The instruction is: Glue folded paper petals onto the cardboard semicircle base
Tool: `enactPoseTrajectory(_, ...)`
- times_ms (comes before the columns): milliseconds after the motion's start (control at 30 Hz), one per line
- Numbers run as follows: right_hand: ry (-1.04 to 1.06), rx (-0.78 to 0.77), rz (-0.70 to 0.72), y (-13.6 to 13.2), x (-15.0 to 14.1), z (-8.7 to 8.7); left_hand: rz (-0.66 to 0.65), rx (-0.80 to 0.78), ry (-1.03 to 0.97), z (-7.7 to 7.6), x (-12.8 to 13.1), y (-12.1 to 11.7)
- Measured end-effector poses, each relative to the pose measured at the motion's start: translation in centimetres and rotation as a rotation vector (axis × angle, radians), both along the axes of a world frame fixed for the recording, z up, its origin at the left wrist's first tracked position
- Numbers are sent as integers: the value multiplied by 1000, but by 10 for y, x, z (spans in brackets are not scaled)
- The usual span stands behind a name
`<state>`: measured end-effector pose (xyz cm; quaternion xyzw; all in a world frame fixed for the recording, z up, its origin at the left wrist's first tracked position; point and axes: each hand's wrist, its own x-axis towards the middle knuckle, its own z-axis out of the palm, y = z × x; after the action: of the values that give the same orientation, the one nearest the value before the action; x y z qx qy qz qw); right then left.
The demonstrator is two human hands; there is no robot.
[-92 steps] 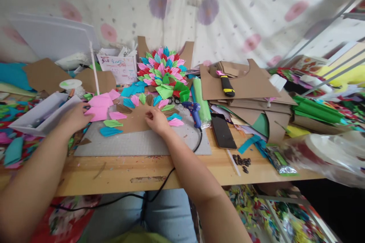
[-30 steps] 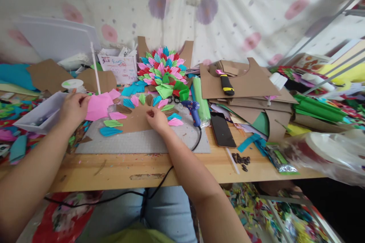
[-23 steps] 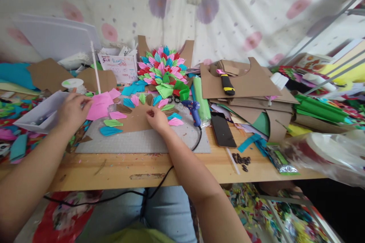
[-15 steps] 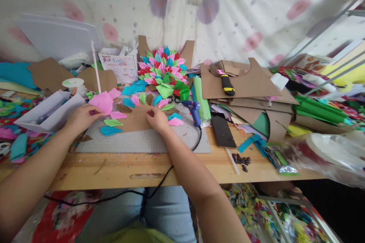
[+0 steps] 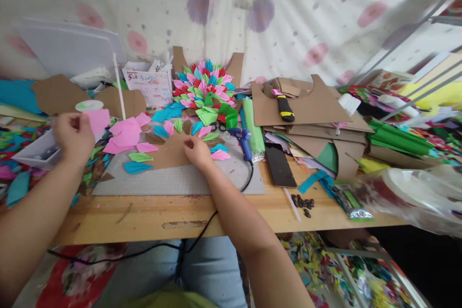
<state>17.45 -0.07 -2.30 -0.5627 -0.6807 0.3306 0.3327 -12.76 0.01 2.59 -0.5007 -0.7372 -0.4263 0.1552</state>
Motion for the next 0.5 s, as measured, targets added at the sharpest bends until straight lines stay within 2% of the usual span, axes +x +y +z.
enactPoseTrajectory(33, 7, 1, -10, 0, 0, 1, 17, 103, 2, 4, 3, 1)
enactPoseTrajectory(67, 10, 8, -22, -1, 0, 2, -20, 173, 24, 8, 10, 1)
enactPoseTrajectory(100, 6, 23, -35, -1, 0, 4, -93, 210, 78, 11, 20, 1)
enactPoseTrajectory(167, -31, 73, -58, -3, 1, 9, -258, 188, 194, 13, 49, -3)
enactPoseTrajectory(233, -96, 135, -80, -6, 4, 17, -413, 42, 292, 7, 85, -8)
enactPoseTrajectory(300, -164, 185, -108, -7, 8, 26, -594, -185, 430, -5, 120, -14)
enactPoseTrajectory(367, -208, 213, -133, -8, 15, 35, -697, -338, 518, -18, 145, -20)
enactPoseTrajectory(433, -233, 219, -143, -7, 21, 42, -728, -441, 520, -27, 156, -24)
enactPoseTrajectory(500, -266, 226, -112, -5, 26, 46, -756, -500, 488, -32, 155, -26)
